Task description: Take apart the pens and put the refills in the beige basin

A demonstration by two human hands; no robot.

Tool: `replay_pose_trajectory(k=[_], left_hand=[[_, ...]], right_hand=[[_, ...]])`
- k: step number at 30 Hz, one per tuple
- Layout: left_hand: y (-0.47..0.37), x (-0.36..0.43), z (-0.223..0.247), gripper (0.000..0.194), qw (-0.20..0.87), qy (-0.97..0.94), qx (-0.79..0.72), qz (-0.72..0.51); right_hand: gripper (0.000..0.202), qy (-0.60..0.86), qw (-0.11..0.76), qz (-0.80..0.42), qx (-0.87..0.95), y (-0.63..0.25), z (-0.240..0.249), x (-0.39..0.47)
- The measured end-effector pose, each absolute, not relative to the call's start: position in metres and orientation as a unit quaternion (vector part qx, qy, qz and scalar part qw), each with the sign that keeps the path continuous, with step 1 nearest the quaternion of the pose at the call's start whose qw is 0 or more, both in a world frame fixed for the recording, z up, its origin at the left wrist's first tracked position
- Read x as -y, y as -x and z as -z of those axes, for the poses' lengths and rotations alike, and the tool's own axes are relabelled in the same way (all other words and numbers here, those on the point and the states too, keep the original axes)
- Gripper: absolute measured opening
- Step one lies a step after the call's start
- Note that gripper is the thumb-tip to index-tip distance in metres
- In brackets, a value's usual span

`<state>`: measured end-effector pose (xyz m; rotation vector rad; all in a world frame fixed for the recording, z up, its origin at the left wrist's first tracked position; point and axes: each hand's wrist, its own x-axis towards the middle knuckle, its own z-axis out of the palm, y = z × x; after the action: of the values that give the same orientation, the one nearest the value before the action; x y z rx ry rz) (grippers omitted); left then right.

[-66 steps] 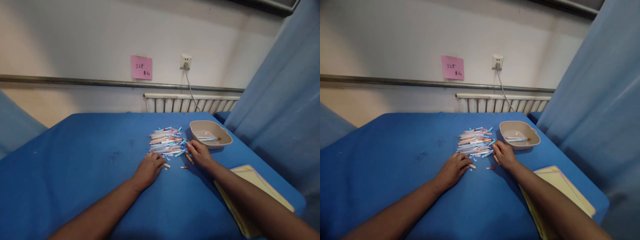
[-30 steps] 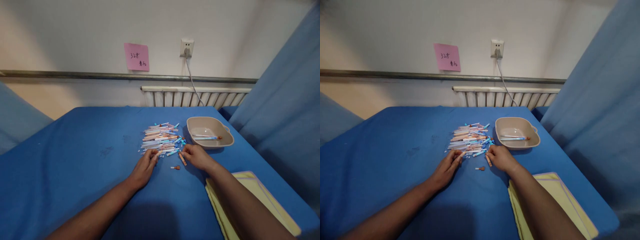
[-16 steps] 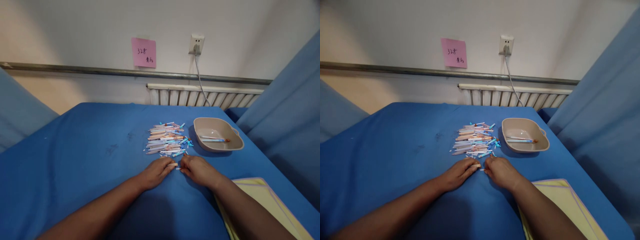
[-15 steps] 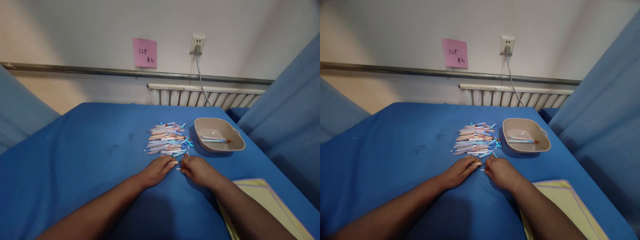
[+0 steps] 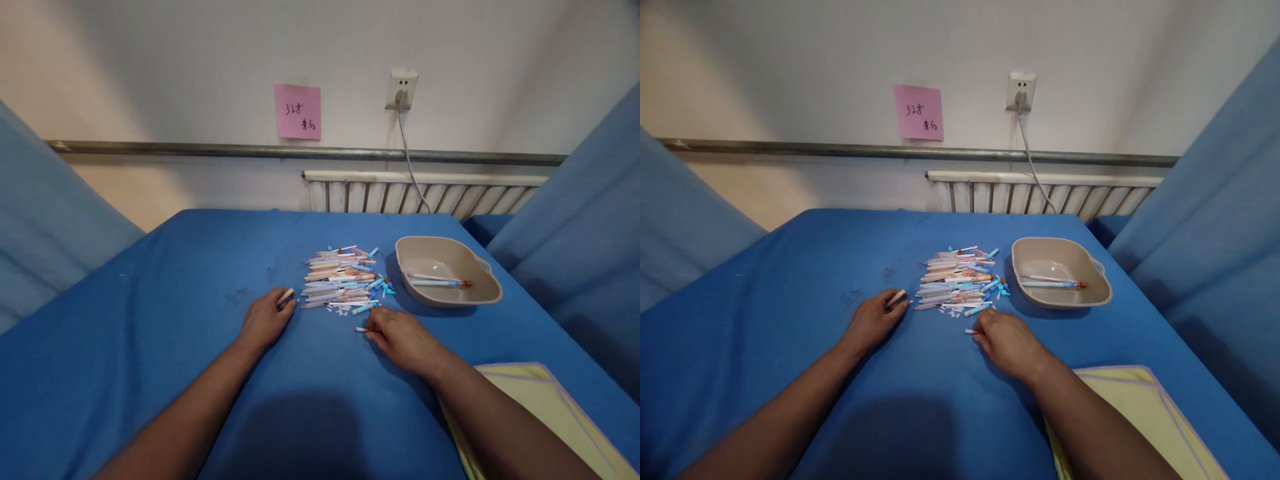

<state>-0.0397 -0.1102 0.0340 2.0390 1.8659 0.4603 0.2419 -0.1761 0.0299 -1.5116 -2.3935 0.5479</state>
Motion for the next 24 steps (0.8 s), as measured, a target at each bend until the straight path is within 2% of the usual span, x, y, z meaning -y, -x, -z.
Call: replay_pose_trajectory(k=[3,9,16,24], left_hand=[[0.036,0.107,-0.032,0.025,0.146,-0.749,-0.636,-0.112],[0.04,0.107,-0.034,0.024,0.102,-0.743,-0.654,-0.095],[0.012,0.137,-0.029,0.023,0.181,-0.802,-0.551,-0.14],[-0.026,0.125,-0.022,0.015,0.139,-0.834,-0.511,-0.156]], right_hand=[[0.011,0.522,0.13,-0.182,0.823,-0.242,-0.03,0.176],[0.011,0.517,0.132,-0.192,0.824,-0.244,-0.028,0.176],[0.011,0.519,0.146,-0.18,0.823,-0.24,-0.032,0.178],[0.009,0.523,0.19,-0.176,0.812,-0.24,-0.028,0.174]])
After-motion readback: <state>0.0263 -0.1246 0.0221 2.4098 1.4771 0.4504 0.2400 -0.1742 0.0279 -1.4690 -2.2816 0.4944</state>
